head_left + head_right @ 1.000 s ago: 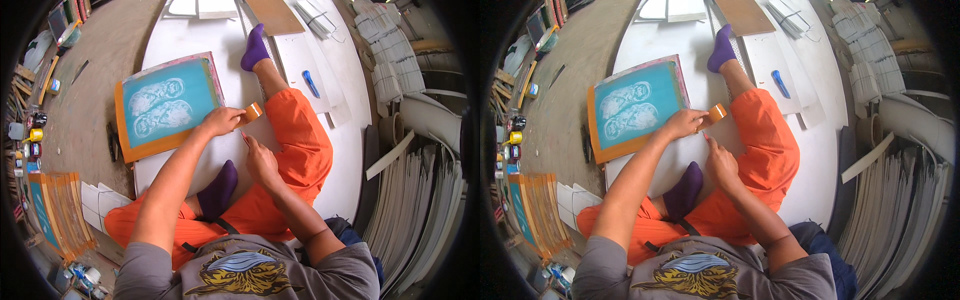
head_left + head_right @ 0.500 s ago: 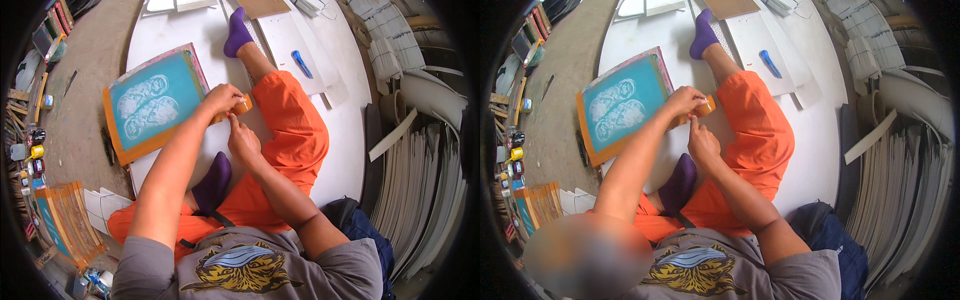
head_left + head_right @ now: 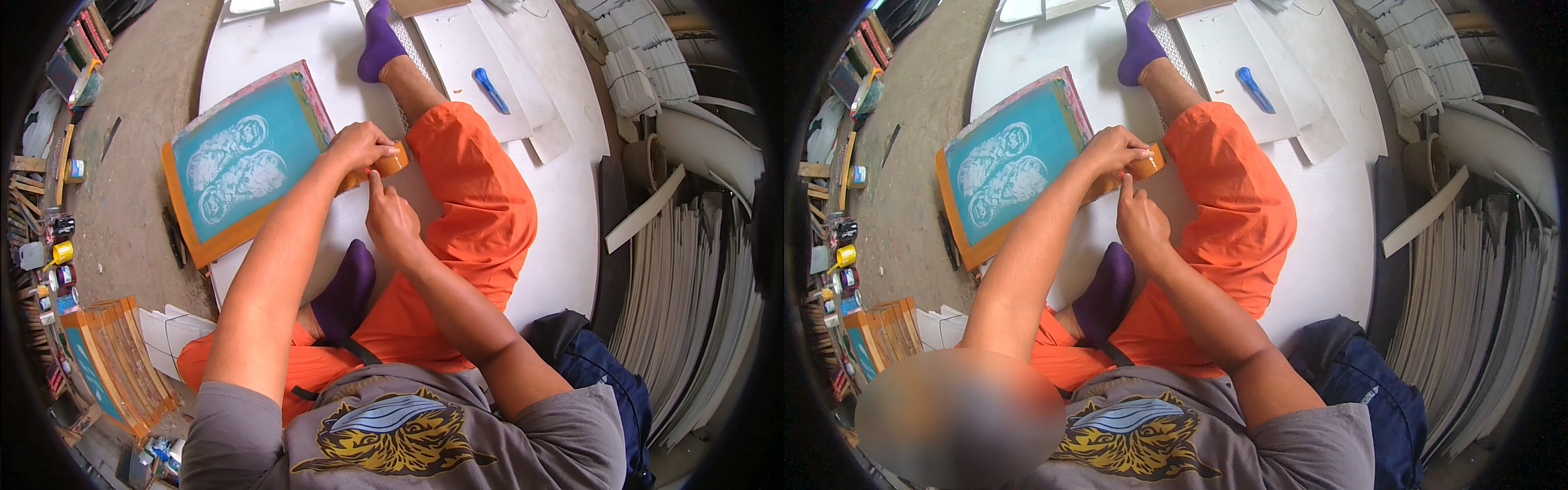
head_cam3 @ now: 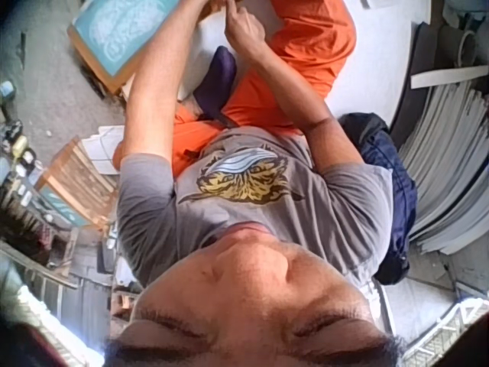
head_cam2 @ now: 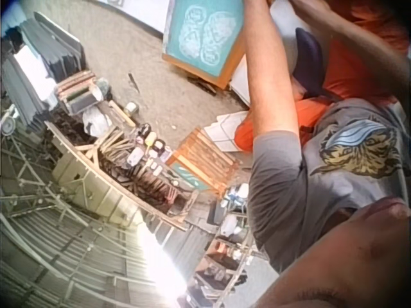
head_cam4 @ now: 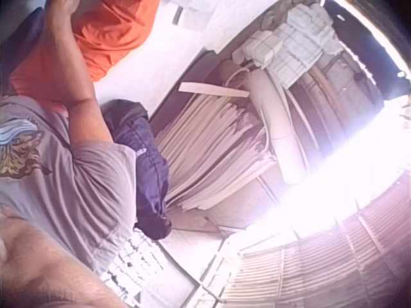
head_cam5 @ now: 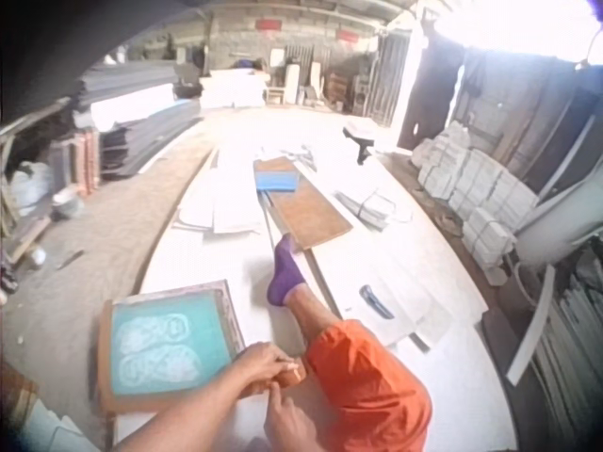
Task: The person sits on the floor and applies orange tape to the edges of a rectangular frame with a teal screen. They repeatedly tear strips of tape, align them along the frame's perimeter, and smooth them down by hand.
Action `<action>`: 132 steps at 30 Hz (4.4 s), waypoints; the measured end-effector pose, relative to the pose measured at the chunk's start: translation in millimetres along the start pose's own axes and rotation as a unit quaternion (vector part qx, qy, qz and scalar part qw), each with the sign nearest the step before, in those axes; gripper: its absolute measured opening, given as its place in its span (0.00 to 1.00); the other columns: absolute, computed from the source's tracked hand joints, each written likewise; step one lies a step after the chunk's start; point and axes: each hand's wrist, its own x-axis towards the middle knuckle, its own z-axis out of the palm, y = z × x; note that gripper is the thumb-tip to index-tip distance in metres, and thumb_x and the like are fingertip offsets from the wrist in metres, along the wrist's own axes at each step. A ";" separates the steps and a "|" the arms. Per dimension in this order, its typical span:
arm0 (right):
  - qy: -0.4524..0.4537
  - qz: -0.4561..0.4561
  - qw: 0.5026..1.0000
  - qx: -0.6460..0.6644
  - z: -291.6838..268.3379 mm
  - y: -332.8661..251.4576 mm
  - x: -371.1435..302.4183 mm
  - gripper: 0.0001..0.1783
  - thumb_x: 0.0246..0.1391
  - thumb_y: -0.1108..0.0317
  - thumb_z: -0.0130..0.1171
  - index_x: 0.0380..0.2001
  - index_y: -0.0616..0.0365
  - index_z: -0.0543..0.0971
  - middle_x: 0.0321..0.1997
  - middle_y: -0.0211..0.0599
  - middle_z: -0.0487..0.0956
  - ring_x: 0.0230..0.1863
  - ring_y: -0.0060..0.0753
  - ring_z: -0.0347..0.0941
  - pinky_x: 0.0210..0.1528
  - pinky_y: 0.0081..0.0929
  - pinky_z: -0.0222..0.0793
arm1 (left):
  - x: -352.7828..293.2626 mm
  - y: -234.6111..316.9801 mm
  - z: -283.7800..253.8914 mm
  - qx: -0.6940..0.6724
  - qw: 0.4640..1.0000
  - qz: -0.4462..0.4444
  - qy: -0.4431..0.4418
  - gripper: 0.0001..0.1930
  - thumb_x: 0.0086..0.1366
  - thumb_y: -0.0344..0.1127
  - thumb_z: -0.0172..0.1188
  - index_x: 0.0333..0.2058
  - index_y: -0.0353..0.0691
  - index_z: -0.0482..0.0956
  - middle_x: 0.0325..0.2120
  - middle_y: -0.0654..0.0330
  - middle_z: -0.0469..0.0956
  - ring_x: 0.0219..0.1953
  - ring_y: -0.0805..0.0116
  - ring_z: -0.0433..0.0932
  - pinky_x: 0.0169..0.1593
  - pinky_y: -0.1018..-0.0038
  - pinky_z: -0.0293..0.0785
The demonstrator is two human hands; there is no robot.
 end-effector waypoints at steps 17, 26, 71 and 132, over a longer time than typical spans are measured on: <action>-0.005 0.014 0.999 -0.037 9.4 19.6 -25.4 0.16 0.58 0.73 0.55 0.49 0.64 0.71 0.47 0.61 0.77 0.50 0.59 0.79 0.45 0.50 0.81 | 9.4 3.9 9.3 -0.051 0.996 0.013 0.069 0.14 0.64 0.49 0.68 0.44 0.51 0.90 0.42 0.56 0.88 0.46 0.55 0.86 0.53 0.62 0.80; 0.040 0.006 0.995 0.095 25.0 21.0 1.6 0.26 0.55 0.58 0.68 0.51 0.63 0.75 0.50 0.55 0.79 0.56 0.59 0.75 0.58 0.51 0.73 | 15.1 -5.8 15.9 -0.009 0.995 0.073 0.061 0.24 0.67 0.53 0.67 0.50 0.39 0.87 0.44 0.47 0.86 0.47 0.56 0.86 0.51 0.66 0.79; 0.060 -0.286 0.946 -0.139 148.0 -95.3 20.4 0.54 0.63 0.29 0.47 0.77 0.58 0.53 0.82 0.46 0.52 0.82 0.47 0.45 0.80 0.53 0.41 | -296.4 -316.9 -1.1 -0.001 0.795 -0.439 0.419 0.35 0.78 0.66 0.26 0.71 0.55 0.65 0.74 0.51 0.57 0.78 0.41 0.41 0.74 0.35 0.35; 0.116 -0.116 0.950 0.266 102.9 -2.3 50.8 0.43 0.74 0.49 0.45 0.76 0.69 0.44 0.75 0.68 0.58 0.76 0.65 0.56 0.77 0.49 0.50 | -266.5 -276.1 3.6 0.198 0.773 -0.452 0.398 0.40 0.78 0.65 0.30 0.77 0.44 0.46 0.77 0.51 0.48 0.79 0.48 0.44 0.75 0.43 0.47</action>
